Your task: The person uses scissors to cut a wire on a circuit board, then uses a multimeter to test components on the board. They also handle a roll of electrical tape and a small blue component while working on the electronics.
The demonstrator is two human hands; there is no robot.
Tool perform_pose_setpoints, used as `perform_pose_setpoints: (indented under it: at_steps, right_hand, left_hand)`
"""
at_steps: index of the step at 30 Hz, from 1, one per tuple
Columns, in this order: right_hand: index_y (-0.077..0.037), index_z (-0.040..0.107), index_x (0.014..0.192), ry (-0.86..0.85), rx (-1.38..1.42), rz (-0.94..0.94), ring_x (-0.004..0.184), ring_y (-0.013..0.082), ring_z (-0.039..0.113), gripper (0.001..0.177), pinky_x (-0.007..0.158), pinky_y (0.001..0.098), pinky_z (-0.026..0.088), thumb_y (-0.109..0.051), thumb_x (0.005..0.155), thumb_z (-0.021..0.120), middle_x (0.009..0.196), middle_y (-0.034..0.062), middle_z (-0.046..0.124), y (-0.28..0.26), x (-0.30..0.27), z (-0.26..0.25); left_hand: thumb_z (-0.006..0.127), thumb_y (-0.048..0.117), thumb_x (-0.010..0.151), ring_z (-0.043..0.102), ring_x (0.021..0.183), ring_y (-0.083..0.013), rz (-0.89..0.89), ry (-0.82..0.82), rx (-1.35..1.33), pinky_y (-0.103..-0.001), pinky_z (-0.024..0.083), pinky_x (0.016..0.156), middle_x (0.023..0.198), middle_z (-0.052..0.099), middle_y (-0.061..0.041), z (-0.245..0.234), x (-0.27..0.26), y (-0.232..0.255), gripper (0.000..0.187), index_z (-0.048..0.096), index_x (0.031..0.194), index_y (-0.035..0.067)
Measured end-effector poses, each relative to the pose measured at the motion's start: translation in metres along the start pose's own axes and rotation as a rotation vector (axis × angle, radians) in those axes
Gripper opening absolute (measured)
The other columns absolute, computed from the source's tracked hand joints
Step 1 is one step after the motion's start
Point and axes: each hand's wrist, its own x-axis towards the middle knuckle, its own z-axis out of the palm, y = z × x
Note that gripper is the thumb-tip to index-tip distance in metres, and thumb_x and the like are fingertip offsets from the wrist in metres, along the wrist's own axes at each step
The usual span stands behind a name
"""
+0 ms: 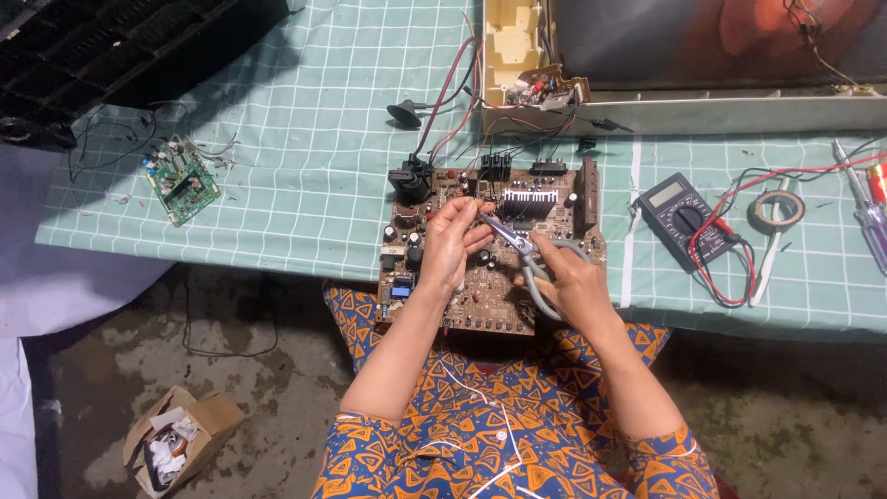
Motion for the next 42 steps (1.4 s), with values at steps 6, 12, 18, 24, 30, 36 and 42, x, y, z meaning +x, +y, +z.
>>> perform_pose_setpoints:
  at_steps: [6, 12, 18, 24, 30, 36, 42]
  right_hand:
    - [-0.031, 0.059, 0.145, 0.018, -0.007, -0.014, 0.072, 0.0349, 0.071, 0.066, 0.066, 0.0495, 0.061, -0.045, 0.083, 0.077, 0.081, 0.0125, 0.07, 0.005, 0.0, 0.002]
    - [-0.031, 0.06, 0.144, 0.045, -0.005, 0.0, 0.075, 0.0345, 0.071, 0.068, 0.067, 0.0477, 0.06, -0.045, 0.081, 0.079, 0.084, 0.0118, 0.069, -0.011, 0.001, -0.011]
    - [-0.022, 0.06, 0.145, 0.05, 0.102, -0.01, 0.083, 0.0363, 0.068, 0.087, 0.07, 0.0482, 0.058, -0.05, 0.069, 0.088, 0.092, 0.0162, 0.064, 0.008, 0.0, 0.008]
    - [-0.022, 0.061, 0.142, 0.061, 0.052, -0.019, 0.082, 0.0342, 0.065, 0.088, 0.067, 0.0481, 0.056, -0.057, 0.066, 0.087, 0.087, 0.0124, 0.058, 0.002, 0.003, 0.004]
    - [-0.024, 0.06, 0.142, 0.012, 0.058, -0.018, 0.073, 0.0319, 0.068, 0.066, 0.063, 0.0453, 0.058, -0.033, 0.081, 0.082, 0.082, 0.0119, 0.063, -0.006, 0.003, -0.007]
    - [-0.023, 0.062, 0.141, -0.003, 0.093, 0.009, 0.073, 0.0344, 0.072, 0.062, 0.064, 0.0461, 0.061, -0.037, 0.084, 0.079, 0.079, 0.0158, 0.069, -0.019, 0.004, -0.02]
    - [-0.019, 0.067, 0.134, 0.051, 0.338, 0.113, 0.071, 0.0362, 0.071, 0.054, 0.062, 0.047, 0.059, -0.035, 0.084, 0.082, 0.08, 0.0207, 0.071, -0.017, 0.01, -0.015]
  left_hand:
    - [0.064, 0.027, 0.101, 0.074, 0.095, -0.0308, 0.007, 0.007, 0.02, -0.037, 0.065, 0.074, 0.115, 0.075, -0.015, 0.003, -0.002, 0.003, 0.016, 0.066, 0.109, 0.013]
    - [0.065, 0.028, 0.101, 0.075, 0.094, -0.0286, 0.064, 0.003, 0.069, -0.033, 0.065, 0.074, 0.114, 0.075, -0.015, 0.007, -0.004, 0.004, 0.018, 0.065, 0.109, 0.012]
    - [0.062, 0.026, 0.103, 0.075, 0.095, -0.0281, 0.06, -0.004, 0.058, -0.033, 0.065, 0.074, 0.114, 0.075, -0.015, 0.009, -0.005, 0.007, 0.018, 0.064, 0.112, 0.01]
    - [0.061, 0.025, 0.103, 0.075, 0.094, -0.0269, 0.05, -0.009, 0.058, -0.032, 0.065, 0.073, 0.113, 0.075, -0.016, 0.011, -0.009, 0.011, 0.017, 0.064, 0.111, 0.01]
    - [0.062, 0.027, 0.103, 0.075, 0.095, -0.028, 0.056, -0.02, 0.067, -0.034, 0.065, 0.074, 0.114, 0.075, -0.017, 0.011, -0.01, 0.01, 0.018, 0.064, 0.111, 0.011]
    - [0.061, 0.027, 0.103, 0.076, 0.092, -0.0258, 0.069, -0.016, 0.101, -0.032, 0.065, 0.074, 0.116, 0.074, -0.013, 0.009, -0.007, 0.006, 0.016, 0.064, 0.109, 0.012]
    - [0.055, 0.022, 0.107, 0.076, 0.093, -0.0298, 0.133, -0.038, 0.22, -0.038, 0.065, 0.077, 0.12, 0.071, -0.02, 0.008, 0.0, 0.004, 0.014, 0.063, 0.109, 0.011]
